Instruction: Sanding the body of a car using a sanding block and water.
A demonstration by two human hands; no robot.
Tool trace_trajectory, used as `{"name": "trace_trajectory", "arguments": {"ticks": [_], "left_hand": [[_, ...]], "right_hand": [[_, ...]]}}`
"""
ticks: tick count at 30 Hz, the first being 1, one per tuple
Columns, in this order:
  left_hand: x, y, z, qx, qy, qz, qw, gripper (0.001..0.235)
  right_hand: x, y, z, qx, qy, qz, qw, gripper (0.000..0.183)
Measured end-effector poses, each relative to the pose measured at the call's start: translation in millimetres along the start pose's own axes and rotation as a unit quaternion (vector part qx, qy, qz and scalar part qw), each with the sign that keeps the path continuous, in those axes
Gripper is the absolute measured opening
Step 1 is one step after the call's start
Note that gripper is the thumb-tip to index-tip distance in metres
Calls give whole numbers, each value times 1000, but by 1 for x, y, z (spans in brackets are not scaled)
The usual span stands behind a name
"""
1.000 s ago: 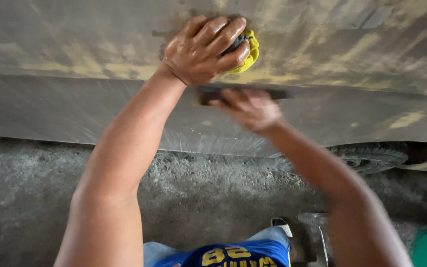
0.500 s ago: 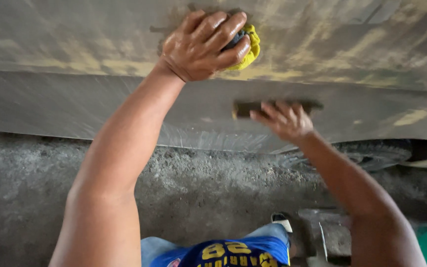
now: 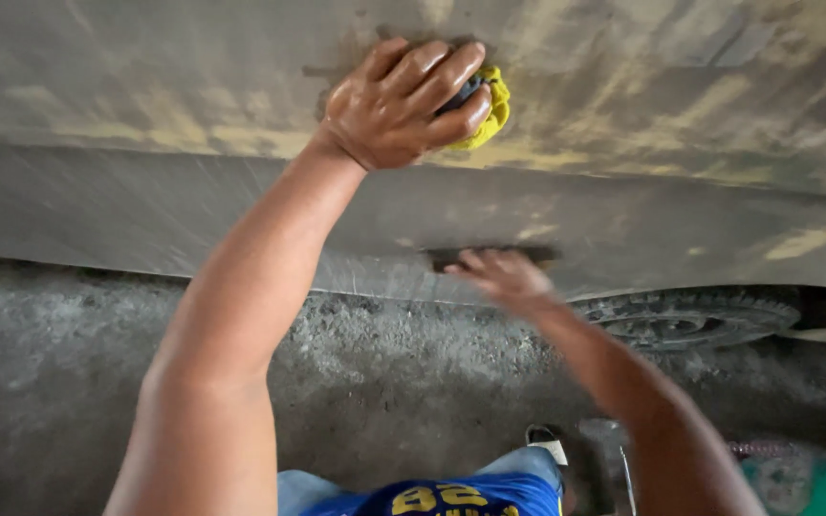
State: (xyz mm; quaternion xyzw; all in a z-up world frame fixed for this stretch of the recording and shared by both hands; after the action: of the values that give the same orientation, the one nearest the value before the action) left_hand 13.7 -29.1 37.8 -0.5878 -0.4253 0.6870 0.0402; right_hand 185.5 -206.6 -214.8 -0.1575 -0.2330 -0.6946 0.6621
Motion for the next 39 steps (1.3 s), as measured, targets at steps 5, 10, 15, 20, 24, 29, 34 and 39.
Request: {"name": "trace_trajectory", "arguments": {"ticks": [5, 10, 15, 20, 24, 29, 34, 39], "left_hand": [[0, -1, 1, -8, -14, -1, 1000, 30], [0, -1, -2, -12, -12, -4, 1000, 30], [2, -1, -2, -12, -1, -7, 1000, 31], [1, 1, -4, -19, 2, -2, 1000, 30], [2, 0, -2, -10, -1, -2, 1000, 29], [-1, -1, 2, -6, -1, 7, 1000, 28], [1, -3, 1, -10, 5, -1, 1000, 30], [1, 1, -2, -13, 11, -10, 1000, 29]], "right_hand": [[61, 54, 51, 282, 473, 91, 829, 70], [-15, -79, 139, 12, 33, -34, 999, 71], [-76, -91, 54, 90, 87, 117, 985, 88], [9, -14, 37, 70, 19, -11, 997, 90], [28, 28, 66, 162, 254, 50, 952, 79], [-36, -58, 114, 157, 380, 107, 905, 91], [-35, -44, 30, 32, 137, 102, 985, 89], [37, 26, 38, 65, -58, -72, 994, 96]]}}
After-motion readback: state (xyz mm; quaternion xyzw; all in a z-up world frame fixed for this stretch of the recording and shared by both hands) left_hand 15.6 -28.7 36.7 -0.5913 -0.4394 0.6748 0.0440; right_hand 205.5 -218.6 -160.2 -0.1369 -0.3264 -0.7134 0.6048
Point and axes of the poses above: each hand's wrist, its own x-axis away from the middle knuckle, its own z-axis out of the back of the hand, y = z × x, the point moved 5 cm from there along -x, towards the middle knuckle, and after that the axes turned 15 degrees about -x, right-handed, at the moved point
